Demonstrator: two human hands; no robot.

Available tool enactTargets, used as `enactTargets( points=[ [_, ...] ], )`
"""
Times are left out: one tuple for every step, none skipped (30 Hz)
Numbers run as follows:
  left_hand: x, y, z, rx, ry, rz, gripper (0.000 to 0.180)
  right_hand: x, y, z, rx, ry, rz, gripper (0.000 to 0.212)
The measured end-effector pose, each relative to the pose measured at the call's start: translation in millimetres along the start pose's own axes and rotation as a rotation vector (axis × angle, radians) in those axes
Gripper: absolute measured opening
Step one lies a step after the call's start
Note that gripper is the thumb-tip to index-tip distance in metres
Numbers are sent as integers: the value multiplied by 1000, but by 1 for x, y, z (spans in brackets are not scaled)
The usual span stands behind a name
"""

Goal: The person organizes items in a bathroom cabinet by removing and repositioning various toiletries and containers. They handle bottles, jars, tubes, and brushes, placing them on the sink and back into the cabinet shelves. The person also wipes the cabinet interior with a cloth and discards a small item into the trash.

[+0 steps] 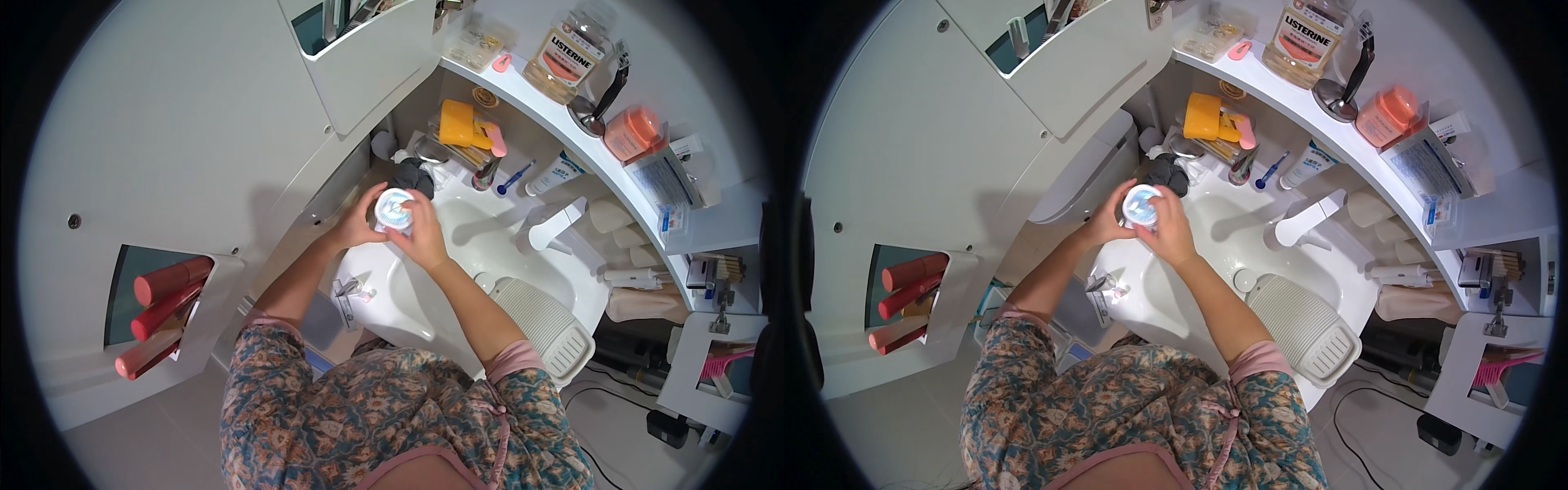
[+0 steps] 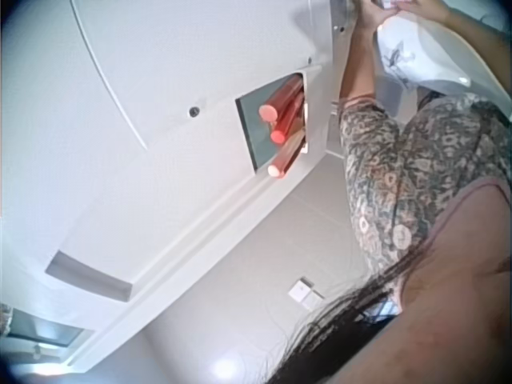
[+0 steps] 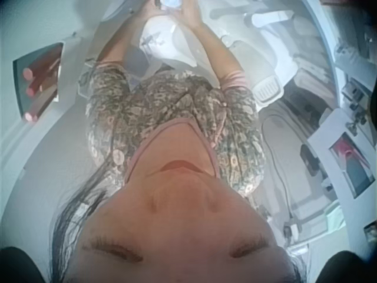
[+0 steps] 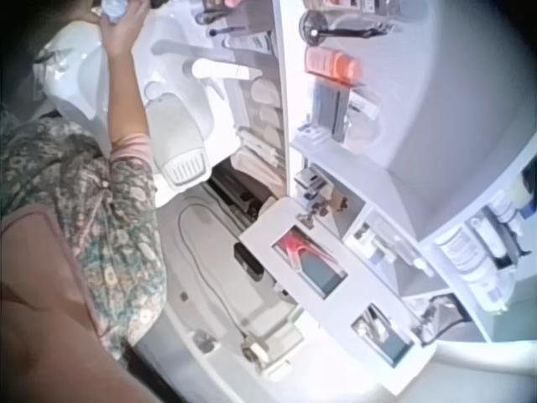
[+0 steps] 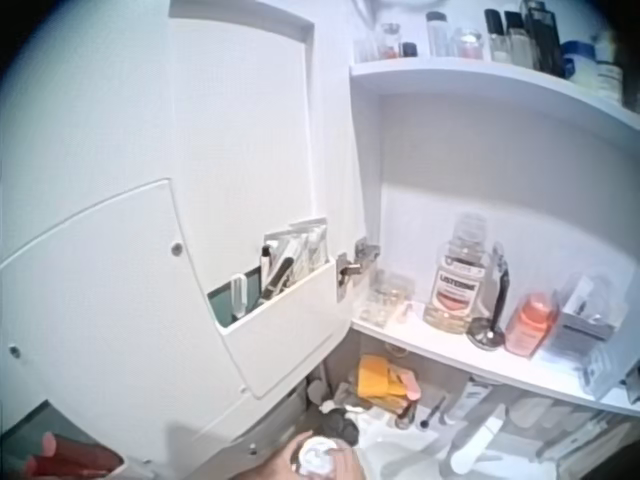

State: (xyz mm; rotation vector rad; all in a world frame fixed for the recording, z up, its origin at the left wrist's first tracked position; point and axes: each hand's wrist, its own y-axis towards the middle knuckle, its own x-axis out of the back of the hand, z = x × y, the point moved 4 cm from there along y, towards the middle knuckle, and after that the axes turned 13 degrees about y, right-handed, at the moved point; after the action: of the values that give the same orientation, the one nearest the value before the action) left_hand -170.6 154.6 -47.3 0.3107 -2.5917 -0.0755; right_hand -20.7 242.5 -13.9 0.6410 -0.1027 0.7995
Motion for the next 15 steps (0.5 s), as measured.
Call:
enactTargets(
  points=[
    [5, -2, 0, -37, 77, -52, 101, 5, 1, -2, 4, 8, -75, 53],
    [11, -4, -1, -75, 154, -104, 98, 12, 0, -7, -63, 13, -189, 53],
    [18, -7, 4, -20, 206, -131, 91, 17, -1, -17, -113, 29, -253, 53],
    [25, -11, 9, 43, 107, -154, 89, 22, -3, -26, -162, 44, -317, 52],
    [32, -16, 14, 105, 7, -177, 87, 25, -8, -31, -177, 23, -305, 51],
    [37, -18, 15, 167, -92, -199, 85, 22, -10, -31, -151, 18, -251, 53],
    [40, -21, 15, 245, -191, -241, 81, 17, -14, -30, -126, 13, -197, 54],
    [41, -20, 16, 256, -237, -243, 80, 12, -17, -29, -101, 8, -143, 55],
    [42, -19, 16, 270, -283, -248, 79, 2, -19, -27, -118, 5, -80, 55],
    [42, -18, 16, 282, -328, -252, 79, -6, -20, -25, -122, 33, -53, 56],
    [39, -15, 13, 224, -337, -221, 78, -13, -20, -23, -114, 18, -21, 63],
    [32, -10, 8, 165, -346, -192, 78, -19, -20, -20, -105, 4, 14, 69],
    [25, -6, 3, 107, -354, -162, 77, -21, -19, -20, -145, 28, 18, 77],
    [21, -4, -1, 66, -222, -158, 77, -23, -20, -20, -185, 52, 21, 84],
    [16, -1, -6, 21, -93, -153, 77, -22, -20, -21, -224, 73, 22, 92]
  ],
)
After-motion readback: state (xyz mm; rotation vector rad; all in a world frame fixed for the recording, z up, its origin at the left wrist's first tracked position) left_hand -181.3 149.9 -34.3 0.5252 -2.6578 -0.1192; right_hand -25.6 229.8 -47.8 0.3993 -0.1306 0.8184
